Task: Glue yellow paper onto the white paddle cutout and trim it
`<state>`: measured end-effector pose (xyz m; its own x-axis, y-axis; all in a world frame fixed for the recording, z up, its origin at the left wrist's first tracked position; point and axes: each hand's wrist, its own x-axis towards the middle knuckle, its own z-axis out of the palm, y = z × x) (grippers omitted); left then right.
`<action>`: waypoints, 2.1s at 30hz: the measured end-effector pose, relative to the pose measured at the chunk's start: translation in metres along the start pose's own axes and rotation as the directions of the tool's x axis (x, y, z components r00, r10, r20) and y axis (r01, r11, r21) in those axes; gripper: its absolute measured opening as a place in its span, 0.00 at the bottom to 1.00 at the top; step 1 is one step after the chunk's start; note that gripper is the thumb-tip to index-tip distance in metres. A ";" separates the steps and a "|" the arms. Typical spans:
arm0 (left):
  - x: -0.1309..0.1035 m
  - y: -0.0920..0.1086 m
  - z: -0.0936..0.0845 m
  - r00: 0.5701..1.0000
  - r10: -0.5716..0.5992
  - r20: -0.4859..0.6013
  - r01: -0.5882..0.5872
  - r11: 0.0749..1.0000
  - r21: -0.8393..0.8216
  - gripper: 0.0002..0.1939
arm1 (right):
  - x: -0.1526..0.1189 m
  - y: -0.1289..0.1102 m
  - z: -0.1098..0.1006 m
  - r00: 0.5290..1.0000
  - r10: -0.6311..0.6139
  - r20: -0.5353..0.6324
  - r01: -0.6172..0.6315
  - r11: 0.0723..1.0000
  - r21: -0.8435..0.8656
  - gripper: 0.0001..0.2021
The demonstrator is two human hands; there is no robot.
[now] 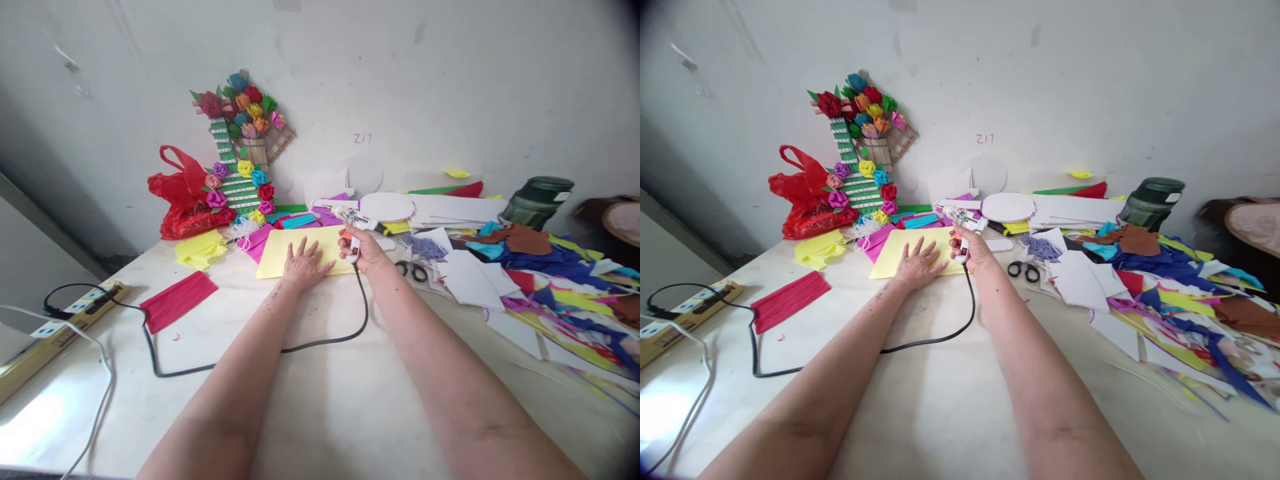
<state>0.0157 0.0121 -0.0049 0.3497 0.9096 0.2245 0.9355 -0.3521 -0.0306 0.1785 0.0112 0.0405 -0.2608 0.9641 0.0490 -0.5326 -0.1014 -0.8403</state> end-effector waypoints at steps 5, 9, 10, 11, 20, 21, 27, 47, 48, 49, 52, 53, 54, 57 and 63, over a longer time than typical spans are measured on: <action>-0.002 0.002 -0.001 1.000 -0.026 -0.016 0.026 1.000 0.003 0.29 | 0.001 0.002 -0.002 1.000 0.004 -0.026 -0.004 1.000 0.022 0.12; -0.006 0.001 0.001 0.993 0.012 -0.120 -0.004 0.998 0.064 0.32 | 0.002 0.003 -0.005 0.999 -0.005 -0.049 0.006 1.000 0.031 0.11; -0.006 0.000 0.002 0.990 0.013 -0.138 -0.003 0.997 0.072 0.33 | 0.002 0.003 -0.005 0.998 -0.006 -0.055 0.008 0.999 0.032 0.11; -0.005 -0.001 0.004 0.990 0.010 -0.142 0.001 0.997 0.074 0.34 | 0.002 0.003 -0.005 0.998 -0.007 -0.058 0.009 0.999 0.033 0.10; 0.001 -0.003 0.007 1.000 0.001 -0.002 -0.001 1.000 0.031 0.34 | 0.002 0.007 -0.008 0.998 0.011 -0.070 -0.008 0.999 0.052 0.13; 0.001 -0.001 0.007 1.000 0.004 0.014 -0.004 1.000 0.030 0.35 | 0.002 0.008 -0.008 0.998 0.014 -0.068 -0.010 0.998 0.056 0.13; -0.003 0.004 0.005 0.997 -0.041 0.064 0.041 0.999 0.010 0.38 | 0.003 0.011 -0.009 0.996 -0.020 -0.089 0.030 0.993 0.113 0.12; -0.032 -0.003 -0.015 0.986 -0.117 0.121 0.119 0.993 -0.006 0.42 | 0.003 0.020 -0.024 0.982 -0.087 -0.170 0.113 0.981 0.155 0.13; -0.033 -0.005 -0.014 0.988 -0.110 0.106 0.112 0.994 -0.014 0.41 | 0.003 0.021 -0.024 0.982 -0.081 -0.172 0.108 0.982 0.154 0.12; -0.034 -0.007 -0.014 0.990 -0.108 0.091 0.111 0.993 -0.027 0.41 | 0.002 0.021 -0.023 0.982 -0.071 -0.175 0.098 0.983 0.154 0.12; -0.037 -0.015 -0.015 0.983 -0.175 0.059 0.180 0.979 -0.092 0.36 | 0.001 0.021 -0.023 0.982 -0.045 -0.184 0.075 0.985 0.156 0.12; -0.039 -0.018 -0.017 0.975 -0.214 0.057 0.219 0.971 -0.098 0.34 | 0.000 0.020 -0.023 0.982 -0.046 -0.185 0.075 0.984 0.158 0.12; -0.040 -0.020 -0.019 0.973 -0.224 0.053 0.228 0.970 -0.085 0.32 | 0.000 0.020 -0.024 0.981 -0.050 -0.187 0.080 0.984 0.162 0.12; -0.046 -0.021 -0.022 0.992 -0.116 0.054 0.116 0.993 -0.008 0.28 | 0.000 0.020 -0.024 0.980 -0.055 -0.193 0.089 0.981 0.171 0.11; -0.054 -0.009 -0.014 0.999 0.021 -0.042 -0.018 0.998 0.067 0.26 | 0.001 0.020 -0.024 0.981 -0.047 -0.189 0.074 0.987 0.140 0.12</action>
<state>-0.0125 -0.0372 -0.0028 0.3668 0.8919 0.2645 0.9303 -0.3529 -0.1001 0.1873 0.0157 0.0105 -0.0788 0.9968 -0.0144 -0.6576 -0.0628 -0.7507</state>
